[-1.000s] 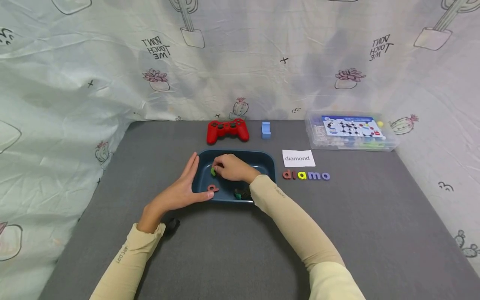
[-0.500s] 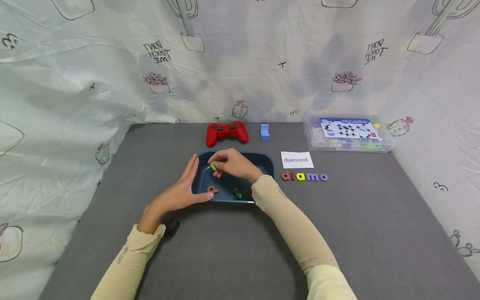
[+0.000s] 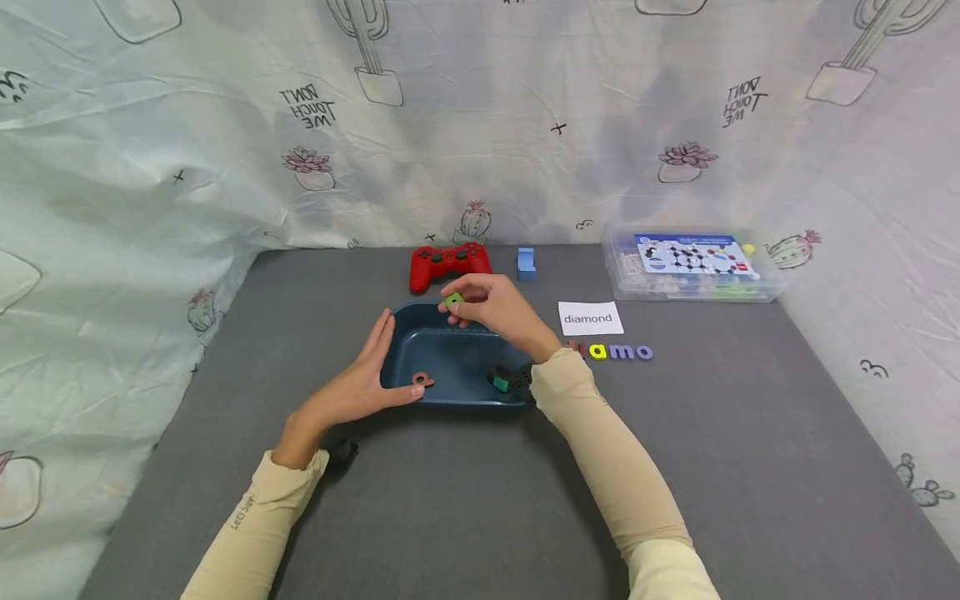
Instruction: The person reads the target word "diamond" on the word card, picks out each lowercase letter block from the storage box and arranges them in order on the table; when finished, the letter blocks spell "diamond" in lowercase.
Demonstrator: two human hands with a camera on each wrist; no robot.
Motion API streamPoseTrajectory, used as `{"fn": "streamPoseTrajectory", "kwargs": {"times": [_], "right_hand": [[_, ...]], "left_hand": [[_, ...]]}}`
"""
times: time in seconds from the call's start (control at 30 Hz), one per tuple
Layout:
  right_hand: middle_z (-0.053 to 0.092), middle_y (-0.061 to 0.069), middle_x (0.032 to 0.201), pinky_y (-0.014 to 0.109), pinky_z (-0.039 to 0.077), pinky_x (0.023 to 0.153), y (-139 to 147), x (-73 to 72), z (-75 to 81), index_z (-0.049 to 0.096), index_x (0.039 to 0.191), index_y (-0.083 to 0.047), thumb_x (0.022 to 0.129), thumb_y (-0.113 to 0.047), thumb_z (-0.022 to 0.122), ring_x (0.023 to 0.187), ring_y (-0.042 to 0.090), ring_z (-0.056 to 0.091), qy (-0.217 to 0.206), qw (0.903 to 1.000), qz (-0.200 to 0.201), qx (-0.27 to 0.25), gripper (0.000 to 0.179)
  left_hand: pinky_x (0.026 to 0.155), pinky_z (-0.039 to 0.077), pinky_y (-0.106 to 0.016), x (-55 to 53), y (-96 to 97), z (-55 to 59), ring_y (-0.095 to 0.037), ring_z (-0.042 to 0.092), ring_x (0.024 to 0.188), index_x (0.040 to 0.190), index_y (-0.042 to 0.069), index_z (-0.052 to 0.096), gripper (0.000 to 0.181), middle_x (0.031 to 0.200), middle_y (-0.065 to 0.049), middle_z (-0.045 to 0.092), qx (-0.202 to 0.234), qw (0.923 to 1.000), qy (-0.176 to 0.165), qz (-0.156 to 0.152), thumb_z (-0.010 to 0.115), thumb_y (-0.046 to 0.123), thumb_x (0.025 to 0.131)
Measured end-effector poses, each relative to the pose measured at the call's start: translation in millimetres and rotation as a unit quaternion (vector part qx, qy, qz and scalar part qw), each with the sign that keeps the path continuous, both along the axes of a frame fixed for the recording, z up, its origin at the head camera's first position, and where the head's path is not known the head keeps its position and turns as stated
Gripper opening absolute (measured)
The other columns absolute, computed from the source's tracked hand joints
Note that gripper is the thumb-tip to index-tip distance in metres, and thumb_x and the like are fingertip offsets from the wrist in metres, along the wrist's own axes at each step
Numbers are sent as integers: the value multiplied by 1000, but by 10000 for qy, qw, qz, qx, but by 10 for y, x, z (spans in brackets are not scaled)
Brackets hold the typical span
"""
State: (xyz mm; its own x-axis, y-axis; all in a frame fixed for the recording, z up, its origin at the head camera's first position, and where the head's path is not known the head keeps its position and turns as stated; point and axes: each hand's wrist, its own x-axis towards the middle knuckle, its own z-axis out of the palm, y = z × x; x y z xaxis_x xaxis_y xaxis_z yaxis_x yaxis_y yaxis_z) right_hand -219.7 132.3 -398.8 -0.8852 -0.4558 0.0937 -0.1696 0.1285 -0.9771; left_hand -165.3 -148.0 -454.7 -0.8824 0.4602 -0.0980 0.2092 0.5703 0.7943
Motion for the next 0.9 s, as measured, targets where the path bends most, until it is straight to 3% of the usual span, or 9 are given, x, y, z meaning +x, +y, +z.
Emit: {"fn": "streamPoseTrajectory", "kwargs": {"times": [0.13, 0.27, 0.5, 0.7, 0.9], "right_hand": [[76, 19, 123, 50, 58, 93, 194, 54, 17, 71, 135, 1, 107, -7, 66, 109, 53, 66, 14, 9995, -299, -113, 29], [73, 20, 130, 51, 55, 96, 355, 123, 5, 66, 143, -1, 110, -6, 59, 118, 49, 65, -235, 9980, -439, -384, 34], [66, 25, 139, 37, 56, 96, 564, 188, -62, 60, 148, 3, 112, -5, 54, 118, 34, 68, -519, 9931, -613, -856, 37], [70, 20, 136, 36, 55, 97, 699, 219, -127, 68, 138, -1, 110, -6, 60, 120, 40, 65, -532, 9892, -846, -1073, 30], [67, 20, 142, 31, 54, 98, 831, 236, -149, 59, 149, 5, 113, -10, 55, 120, 30, 66, -750, 9832, -853, -1428, 39]], "left_hand": [[122, 23, -66, -3, 6, 7, -33, 1, 163, 172, 18, -12, 131, 177, 2, -21, -81, 9999, 102, 4, 80, 61, 89], [122, 25, -66, -1, 4, 3, -31, 3, 163, 172, 19, -11, 130, 177, 2, -19, -120, 9999, 109, 49, 79, 62, 88], [121, 24, -67, 7, 18, 2, -33, 2, 163, 172, 19, -11, 130, 177, 3, -20, -125, 9999, 55, 68, 79, 61, 89], [122, 22, -68, -1, 15, -10, -34, 2, 163, 172, 19, -12, 129, 177, 1, -20, -127, 9999, 90, 33, 79, 60, 89], [121, 22, -69, 1, 11, 10, -34, 2, 163, 172, 19, -12, 130, 177, 0, -20, -81, 9999, 84, 2, 79, 60, 89]]}}
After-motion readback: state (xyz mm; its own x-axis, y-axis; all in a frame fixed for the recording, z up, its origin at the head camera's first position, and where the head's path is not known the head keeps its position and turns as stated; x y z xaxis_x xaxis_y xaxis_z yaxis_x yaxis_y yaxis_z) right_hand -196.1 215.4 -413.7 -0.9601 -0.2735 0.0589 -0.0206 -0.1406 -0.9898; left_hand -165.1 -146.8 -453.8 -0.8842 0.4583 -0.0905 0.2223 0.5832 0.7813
